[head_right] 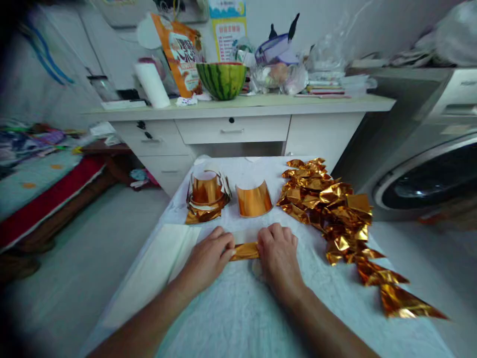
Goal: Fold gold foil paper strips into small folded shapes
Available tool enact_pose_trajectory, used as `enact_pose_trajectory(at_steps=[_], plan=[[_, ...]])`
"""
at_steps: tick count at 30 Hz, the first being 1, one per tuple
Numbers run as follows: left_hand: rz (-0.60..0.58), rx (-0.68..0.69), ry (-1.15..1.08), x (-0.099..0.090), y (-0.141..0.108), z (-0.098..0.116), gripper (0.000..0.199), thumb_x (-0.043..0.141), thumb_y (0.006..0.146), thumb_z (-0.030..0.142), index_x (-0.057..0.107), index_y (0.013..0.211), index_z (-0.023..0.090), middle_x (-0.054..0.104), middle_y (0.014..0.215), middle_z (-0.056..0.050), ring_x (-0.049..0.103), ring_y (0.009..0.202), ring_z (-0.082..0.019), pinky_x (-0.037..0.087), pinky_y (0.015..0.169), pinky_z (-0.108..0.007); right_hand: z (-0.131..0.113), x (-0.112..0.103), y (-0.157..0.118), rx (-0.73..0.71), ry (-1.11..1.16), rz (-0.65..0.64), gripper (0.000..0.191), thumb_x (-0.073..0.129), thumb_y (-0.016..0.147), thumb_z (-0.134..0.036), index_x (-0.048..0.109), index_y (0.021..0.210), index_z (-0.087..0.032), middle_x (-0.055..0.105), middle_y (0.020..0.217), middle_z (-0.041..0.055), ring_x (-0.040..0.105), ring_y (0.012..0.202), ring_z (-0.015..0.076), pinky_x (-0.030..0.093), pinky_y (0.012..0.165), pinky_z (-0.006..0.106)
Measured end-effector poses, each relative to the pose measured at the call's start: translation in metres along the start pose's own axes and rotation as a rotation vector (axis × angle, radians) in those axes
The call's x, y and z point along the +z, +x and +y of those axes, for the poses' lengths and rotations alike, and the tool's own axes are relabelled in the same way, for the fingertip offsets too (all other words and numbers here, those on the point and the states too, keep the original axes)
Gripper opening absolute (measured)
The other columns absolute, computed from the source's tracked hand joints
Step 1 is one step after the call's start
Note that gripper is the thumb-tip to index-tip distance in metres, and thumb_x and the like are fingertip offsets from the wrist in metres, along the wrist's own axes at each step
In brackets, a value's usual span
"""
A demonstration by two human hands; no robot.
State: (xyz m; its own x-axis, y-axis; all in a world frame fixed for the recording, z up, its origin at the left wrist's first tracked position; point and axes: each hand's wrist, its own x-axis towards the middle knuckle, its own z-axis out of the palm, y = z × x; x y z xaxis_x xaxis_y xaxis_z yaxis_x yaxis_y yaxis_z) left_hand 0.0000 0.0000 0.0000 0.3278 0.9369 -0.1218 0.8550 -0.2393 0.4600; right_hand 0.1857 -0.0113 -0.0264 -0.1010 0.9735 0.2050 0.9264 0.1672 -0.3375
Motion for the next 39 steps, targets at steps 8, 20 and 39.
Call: enact_pose_trajectory(at_steps=[8,20,39], plan=[[0.012,0.052,0.028,0.001,-0.004,0.0,0.005,0.052,0.088,0.02,0.051,0.082,0.021,0.056,0.092,-0.001,0.056,0.089,-0.018,0.04,0.077,-0.029,-0.008,-0.006,0.003,-0.174,0.038,-0.17,0.023,0.05,0.084,-0.001,0.063,0.082,-0.02,0.06,0.084,0.003,0.048,0.082,0.0203,0.03,0.072,0.032],[-0.036,0.117,-0.044,-0.001,-0.004,-0.011,0.008,0.058,0.084,0.022,0.05,0.085,0.021,0.053,0.093,-0.001,0.052,0.091,-0.019,0.041,0.079,-0.029,-0.024,-0.001,-0.005,-0.108,-0.159,-0.1,0.019,0.056,0.088,-0.04,0.055,0.087,-0.02,0.055,0.091,0.0068,0.047,0.086,0.0267,0.033,0.075,0.039],[-0.153,0.129,-0.189,-0.009,0.0,-0.02,0.017,0.053,0.076,0.012,0.054,0.09,0.022,0.052,0.097,-0.001,0.053,0.097,-0.018,0.041,0.087,-0.027,-0.018,-0.005,-0.007,-0.053,-0.092,-0.116,0.019,0.062,0.085,-0.038,0.056,0.091,-0.021,0.054,0.094,0.0062,0.047,0.088,0.0264,0.034,0.074,0.038]])
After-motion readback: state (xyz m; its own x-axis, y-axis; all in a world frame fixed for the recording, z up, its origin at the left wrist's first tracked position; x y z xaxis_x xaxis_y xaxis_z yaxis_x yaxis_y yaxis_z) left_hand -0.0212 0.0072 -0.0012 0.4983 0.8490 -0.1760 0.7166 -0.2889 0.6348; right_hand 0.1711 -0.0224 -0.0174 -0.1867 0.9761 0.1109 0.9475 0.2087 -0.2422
